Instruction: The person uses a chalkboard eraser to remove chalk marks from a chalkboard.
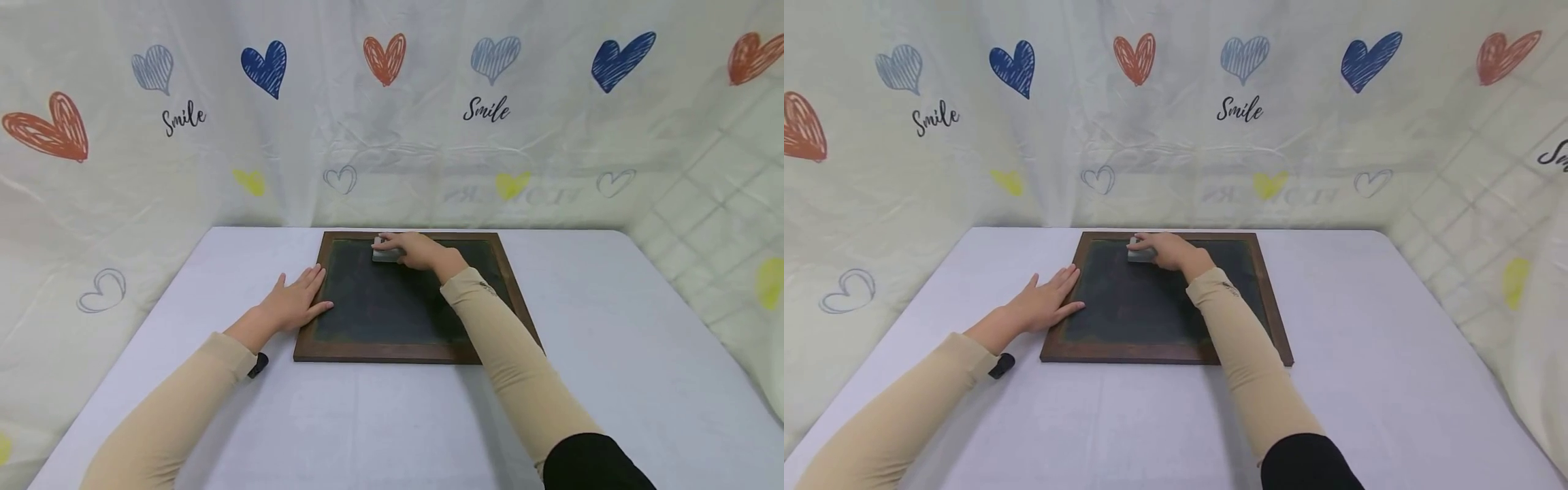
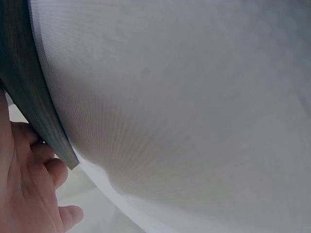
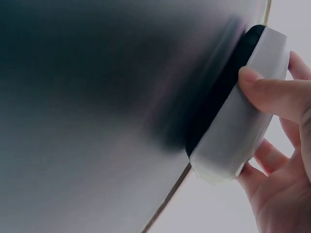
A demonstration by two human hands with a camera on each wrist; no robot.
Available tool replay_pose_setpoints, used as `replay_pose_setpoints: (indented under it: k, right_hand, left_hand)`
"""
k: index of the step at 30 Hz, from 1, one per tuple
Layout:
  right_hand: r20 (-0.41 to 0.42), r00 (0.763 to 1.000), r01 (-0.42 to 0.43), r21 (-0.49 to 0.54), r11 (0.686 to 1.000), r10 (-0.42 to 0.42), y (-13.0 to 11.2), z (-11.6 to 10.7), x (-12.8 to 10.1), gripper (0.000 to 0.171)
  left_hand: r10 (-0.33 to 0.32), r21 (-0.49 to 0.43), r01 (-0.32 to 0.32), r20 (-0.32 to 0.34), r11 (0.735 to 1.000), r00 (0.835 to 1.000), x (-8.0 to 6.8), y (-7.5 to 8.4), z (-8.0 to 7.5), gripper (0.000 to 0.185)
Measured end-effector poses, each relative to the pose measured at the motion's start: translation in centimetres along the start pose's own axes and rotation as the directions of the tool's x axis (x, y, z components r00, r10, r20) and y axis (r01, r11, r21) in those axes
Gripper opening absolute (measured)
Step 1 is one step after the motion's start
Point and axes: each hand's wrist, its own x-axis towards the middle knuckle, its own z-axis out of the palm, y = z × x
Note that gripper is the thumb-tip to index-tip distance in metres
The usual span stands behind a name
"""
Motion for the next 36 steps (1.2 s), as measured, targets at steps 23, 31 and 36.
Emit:
replay_pose_setpoints:
  k: [23, 31, 36]
  right_hand:
    - [0.015, 0.999, -0.033, 0.012, 0.999, 0.033, 3.1, -1.5, -4.4, 0.064]
    - [0.073, 0.994, 0.08, -0.048, 0.996, -0.076, -0.4, -0.7, -2.4, 0.065]
    - [0.076, 0.995, 0.066, -0.059, 0.996, -0.061, 0.1, -1.0, -3.5, 0.066]
  left_hand:
    - [-0.005, 0.021, 0.005, -0.001, 1.0, 1.0, 0.1, -0.4, 0.1, 0.082]
    - [-0.006, 0.005, 0.006, 0.017, 1.0, 1.0, 0.0, -0.3, 0.0, 0.083]
    - [-0.006, 0.01, 0.006, 0.015, 1.0, 1.0, 0.2, -0.3, 0.0, 0.083]
